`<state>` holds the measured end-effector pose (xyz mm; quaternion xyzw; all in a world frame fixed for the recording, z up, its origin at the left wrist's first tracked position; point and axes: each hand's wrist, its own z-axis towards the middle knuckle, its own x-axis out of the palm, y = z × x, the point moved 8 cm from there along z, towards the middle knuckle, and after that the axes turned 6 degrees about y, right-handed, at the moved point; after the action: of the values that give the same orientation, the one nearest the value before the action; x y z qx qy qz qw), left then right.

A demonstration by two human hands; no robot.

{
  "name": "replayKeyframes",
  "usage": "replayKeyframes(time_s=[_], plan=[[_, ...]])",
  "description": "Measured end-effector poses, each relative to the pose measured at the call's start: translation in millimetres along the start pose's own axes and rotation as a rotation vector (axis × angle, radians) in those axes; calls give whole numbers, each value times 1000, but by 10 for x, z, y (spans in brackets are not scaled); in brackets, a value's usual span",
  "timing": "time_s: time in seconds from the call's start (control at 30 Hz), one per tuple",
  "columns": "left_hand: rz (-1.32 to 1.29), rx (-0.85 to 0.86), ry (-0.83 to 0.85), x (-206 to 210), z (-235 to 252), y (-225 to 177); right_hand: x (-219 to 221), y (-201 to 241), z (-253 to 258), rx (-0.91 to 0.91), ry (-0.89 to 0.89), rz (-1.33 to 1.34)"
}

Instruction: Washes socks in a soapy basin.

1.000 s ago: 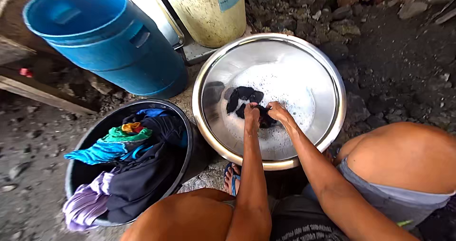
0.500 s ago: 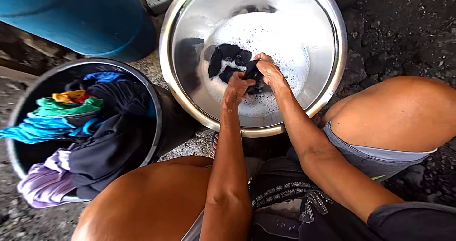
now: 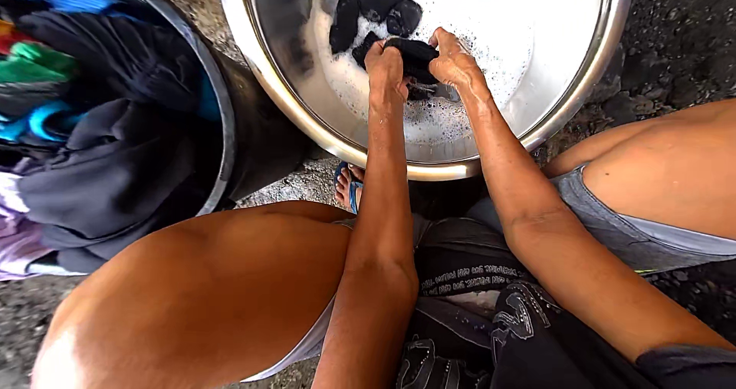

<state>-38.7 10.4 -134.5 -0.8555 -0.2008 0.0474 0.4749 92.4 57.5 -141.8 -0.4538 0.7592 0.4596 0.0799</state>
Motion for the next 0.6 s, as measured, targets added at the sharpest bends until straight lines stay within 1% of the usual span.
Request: replayKeyframes(time_s=[0.03, 0.07, 0.1, 0.17, 0.23, 0.3, 0.33, 0.37, 0.43, 0.53, 0.6], plan=[[86, 79, 40, 26, -8, -103, 74, -81, 13, 29, 13, 49], [188, 152, 99, 72, -23, -214, 149, -168, 37, 61, 18, 147], [278, 189, 184, 129, -55, -291, 211, -244, 44, 101, 20, 282], [376, 148, 370, 204, -117, -279, 196, -338, 72, 146, -38, 525], [372, 53, 500, 223, -135, -146, 35, -313, 56, 101, -145, 746], [370, 7, 548, 223, -143, -40, -98, -220, 24, 46, -203, 925], [377, -3, 569, 221, -157, -25, -137, -176, 9, 33, -220, 972], [391, -5, 559, 213, -159, -35, -164, -137, -3, 26, -225, 998], [430, -3, 438, 167, -130, -92, -182, -74, -39, -9, -173, 1005], [423, 60, 70, -47, 73, -58, -140, 107, -95, -174, 27, 883], [495, 47, -110, -193, 112, 21, -66, 282, -168, -321, 190, 720]])
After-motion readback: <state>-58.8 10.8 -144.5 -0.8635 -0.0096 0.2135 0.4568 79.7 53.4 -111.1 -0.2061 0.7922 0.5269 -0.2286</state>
